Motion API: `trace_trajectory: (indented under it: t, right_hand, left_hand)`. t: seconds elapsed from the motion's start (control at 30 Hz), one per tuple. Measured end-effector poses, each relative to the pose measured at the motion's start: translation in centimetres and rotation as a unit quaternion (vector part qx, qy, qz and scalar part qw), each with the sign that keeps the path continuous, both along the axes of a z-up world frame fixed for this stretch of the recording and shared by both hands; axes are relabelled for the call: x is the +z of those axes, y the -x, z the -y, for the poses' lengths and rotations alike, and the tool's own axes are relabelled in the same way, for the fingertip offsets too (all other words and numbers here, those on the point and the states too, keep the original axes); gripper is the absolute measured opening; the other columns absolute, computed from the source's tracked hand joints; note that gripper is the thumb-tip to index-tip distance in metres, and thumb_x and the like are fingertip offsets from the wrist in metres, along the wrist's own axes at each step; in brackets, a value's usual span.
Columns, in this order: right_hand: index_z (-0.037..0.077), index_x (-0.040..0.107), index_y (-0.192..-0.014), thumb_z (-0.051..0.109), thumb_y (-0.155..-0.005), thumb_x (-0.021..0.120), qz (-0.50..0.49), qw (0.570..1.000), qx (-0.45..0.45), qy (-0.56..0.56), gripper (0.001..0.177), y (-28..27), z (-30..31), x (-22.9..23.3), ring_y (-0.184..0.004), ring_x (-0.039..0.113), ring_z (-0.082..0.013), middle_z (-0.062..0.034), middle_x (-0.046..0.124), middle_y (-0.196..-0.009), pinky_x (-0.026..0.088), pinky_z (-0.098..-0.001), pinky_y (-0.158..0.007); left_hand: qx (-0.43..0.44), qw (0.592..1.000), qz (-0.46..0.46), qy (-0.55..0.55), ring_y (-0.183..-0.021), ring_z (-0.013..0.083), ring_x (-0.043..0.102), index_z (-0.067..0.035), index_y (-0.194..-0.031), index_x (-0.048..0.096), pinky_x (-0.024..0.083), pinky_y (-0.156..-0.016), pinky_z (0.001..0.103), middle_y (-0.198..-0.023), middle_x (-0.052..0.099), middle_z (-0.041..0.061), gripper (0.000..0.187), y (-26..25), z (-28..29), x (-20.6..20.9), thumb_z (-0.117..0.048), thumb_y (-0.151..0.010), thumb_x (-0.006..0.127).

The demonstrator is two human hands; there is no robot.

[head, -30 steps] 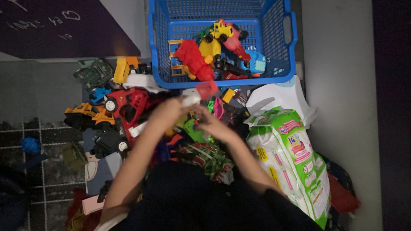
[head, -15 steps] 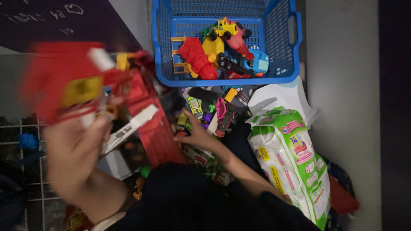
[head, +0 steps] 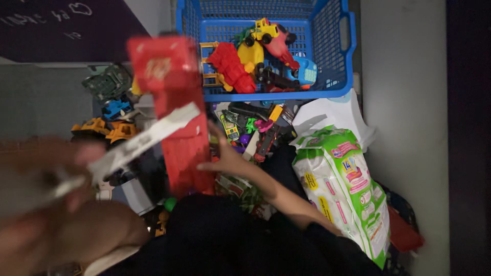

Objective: The person picks up various plastic toys, a bag, and papers from a floor mat and places them into a blue plastic basket, then folds a small yellow rug.

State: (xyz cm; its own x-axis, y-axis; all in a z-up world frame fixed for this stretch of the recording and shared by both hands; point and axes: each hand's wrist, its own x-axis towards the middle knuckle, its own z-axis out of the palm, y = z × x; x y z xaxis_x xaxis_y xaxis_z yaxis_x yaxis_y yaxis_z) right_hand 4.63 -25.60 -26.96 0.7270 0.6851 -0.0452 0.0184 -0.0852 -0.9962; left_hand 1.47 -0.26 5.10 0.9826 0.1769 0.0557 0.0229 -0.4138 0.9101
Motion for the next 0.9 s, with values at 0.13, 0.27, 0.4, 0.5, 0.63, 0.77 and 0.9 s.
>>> trace_trajectory:
  t: [0.13,0.27,0.4,0.5,0.63,0.77,0.9]
  right_hand:
    - [0.013,-0.001,-0.165,0.025,-0.075,0.088,-0.223,0.974,-0.037,-0.020,0.127,-2.6,0.3,0.2,-0.156,0.018,-0.0313,-0.0158,0.010,-0.171,0.035,-0.0476,-0.119]
    - [0.006,0.045,-0.151,0.060,-0.084,0.063,-0.521,0.785,-0.243,-0.230,0.088,-8.6,1.7,-0.1,-0.132,0.056,-0.0363,-0.0177,0.059,-0.144,0.048,-0.0512,-0.109]
    - [0.006,0.047,-0.147,0.044,-0.096,0.070,-0.416,0.820,-0.223,-0.323,0.067,-16.9,4.6,0.2,-0.130,0.060,-0.0305,-0.0136,0.060,-0.141,0.047,-0.0499,-0.117]
    - [0.007,0.050,-0.141,0.045,-0.089,0.071,-0.344,0.849,-0.281,-0.285,0.068,-22.0,5.8,-0.2,-0.126,0.064,-0.0295,-0.0121,0.063,-0.138,0.053,-0.0493,-0.109]
    - [0.008,0.053,-0.137,0.042,-0.087,0.075,-0.322,0.838,-0.308,-0.315,0.065,-28.4,6.3,-3.4,-0.123,0.066,-0.0308,-0.0128,0.064,-0.135,0.056,-0.0503,-0.108]
    - [0.008,0.054,-0.134,0.041,-0.092,0.079,-0.297,0.821,-0.336,-0.354,0.059,-34.6,4.4,-8.6,-0.119,0.065,-0.0305,-0.0111,0.063,-0.128,0.055,-0.0512,-0.108]
    - [0.009,0.057,-0.130,0.050,-0.082,0.073,-0.382,0.777,-0.322,-0.383,0.065,-37.0,2.4,-11.0,-0.110,0.070,-0.0304,-0.0109,0.069,-0.124,0.057,-0.0480,-0.099]
  left_hand:
    - [-0.086,0.981,0.098,-0.141,-0.084,0.0327,0.062,-0.004,-0.129,0.070,0.048,-0.071,0.041,-0.107,0.062,0.019,0.029,-4.3,1.0,0.3,-0.021,-0.107,0.062]
    - [-0.174,0.893,0.286,-0.299,-0.093,0.0388,0.064,-0.008,-0.130,0.071,0.050,-0.077,0.046,-0.116,0.062,0.022,0.028,-12.8,6.1,-2.9,-0.025,-0.108,0.065]
    - [-0.122,0.926,0.272,-0.232,-0.105,0.0456,0.064,-0.003,-0.127,0.066,0.051,-0.089,0.050,-0.121,0.062,0.024,0.035,-19.0,11.6,-6.9,-0.033,-0.108,0.065]
    - [-0.043,0.965,0.227,-0.123,-0.121,0.0483,0.059,0.009,-0.135,0.050,0.046,-0.107,0.051,-0.131,0.058,0.027,0.054,-21.2,12.4,-12.0,-0.036,-0.109,0.061]
    - [0.035,0.928,0.232,-0.288,-0.133,0.0514,0.050,0.011,-0.151,0.036,0.033,-0.115,0.056,-0.147,0.051,0.034,0.071,-21.0,12.7,-22.5,-0.042,-0.109,0.060]
    - [-0.228,0.904,-0.096,-0.348,-0.107,0.0445,0.062,0.001,-0.112,0.065,0.038,-0.103,0.060,-0.111,0.067,0.026,0.058,-17.8,12.6,-32.5,-0.053,-0.091,0.066]
    - [-0.242,0.922,0.013,-0.302,-0.095,0.0359,0.070,-0.008,-0.115,0.070,0.054,-0.088,0.048,-0.103,0.073,0.016,0.022,-14.9,11.6,-40.4,-0.011,-0.098,0.058]
